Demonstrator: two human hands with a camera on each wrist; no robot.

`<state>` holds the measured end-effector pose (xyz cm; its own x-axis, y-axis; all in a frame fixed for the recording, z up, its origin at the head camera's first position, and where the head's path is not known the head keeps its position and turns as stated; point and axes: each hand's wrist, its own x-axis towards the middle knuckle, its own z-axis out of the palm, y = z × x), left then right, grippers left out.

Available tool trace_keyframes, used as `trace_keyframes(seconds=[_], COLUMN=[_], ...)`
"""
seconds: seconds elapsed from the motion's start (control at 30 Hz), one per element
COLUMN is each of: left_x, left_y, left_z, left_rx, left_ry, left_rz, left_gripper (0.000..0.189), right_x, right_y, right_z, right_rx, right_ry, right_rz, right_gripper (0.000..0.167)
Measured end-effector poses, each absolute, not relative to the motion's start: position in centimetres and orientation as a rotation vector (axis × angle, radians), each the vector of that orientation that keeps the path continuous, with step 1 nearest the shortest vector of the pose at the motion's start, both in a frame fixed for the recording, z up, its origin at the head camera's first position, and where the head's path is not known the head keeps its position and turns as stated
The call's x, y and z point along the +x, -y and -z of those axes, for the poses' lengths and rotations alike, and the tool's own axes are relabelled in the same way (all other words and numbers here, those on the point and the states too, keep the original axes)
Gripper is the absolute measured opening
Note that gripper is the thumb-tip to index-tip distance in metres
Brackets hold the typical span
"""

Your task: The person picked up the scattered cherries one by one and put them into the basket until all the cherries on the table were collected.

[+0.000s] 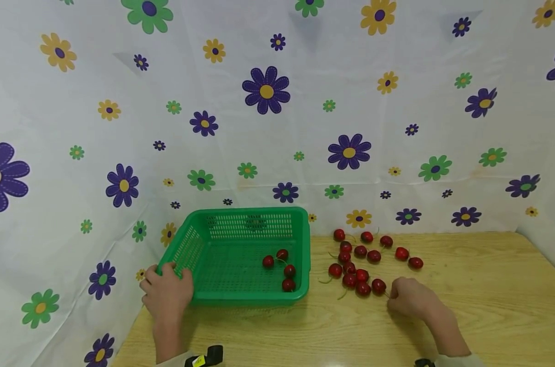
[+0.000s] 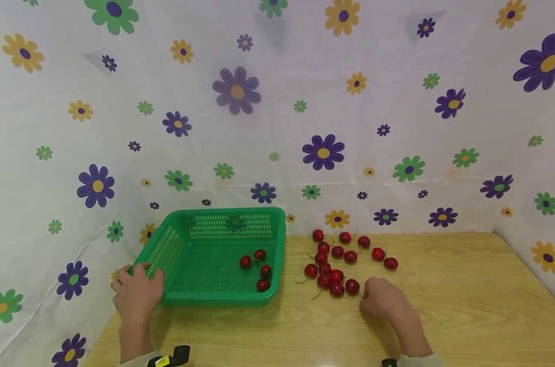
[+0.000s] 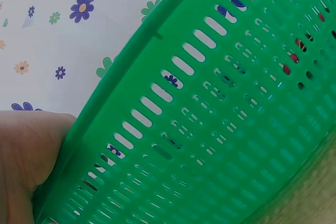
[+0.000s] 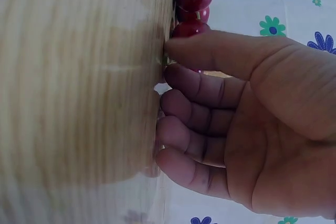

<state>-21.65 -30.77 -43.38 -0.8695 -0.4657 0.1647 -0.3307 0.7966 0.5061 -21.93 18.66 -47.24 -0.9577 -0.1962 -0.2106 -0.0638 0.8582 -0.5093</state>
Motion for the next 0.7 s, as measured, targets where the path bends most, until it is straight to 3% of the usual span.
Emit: trace_keyframes(seconds=[0.17, 0.43, 0.7], left_x=[-21.61, -21.74, -21.79], left_y=[30.75, 30.77, 30.89], left_z=[43.40, 43.44, 43.53], left_rx=[0.612, 0.624, 0.634], left_ry=[2.701, 2.713, 2.710], left_rz=[0.683, 0.685, 0.689], left_gripper=[0.050, 0.050, 0.050], right_x=[-21.90, -21.84, -21.59], right_y=[-18.82, -18.93, -19.05], right_z=[47.38, 47.03, 47.04], right_rx=[-0.179, -0.081, -0.016], right_ry=[-2.780, -2.779, -2.822], right_rz=[0.766, 0.736, 0.736], right_gripper=[0.014, 0.007, 0.019])
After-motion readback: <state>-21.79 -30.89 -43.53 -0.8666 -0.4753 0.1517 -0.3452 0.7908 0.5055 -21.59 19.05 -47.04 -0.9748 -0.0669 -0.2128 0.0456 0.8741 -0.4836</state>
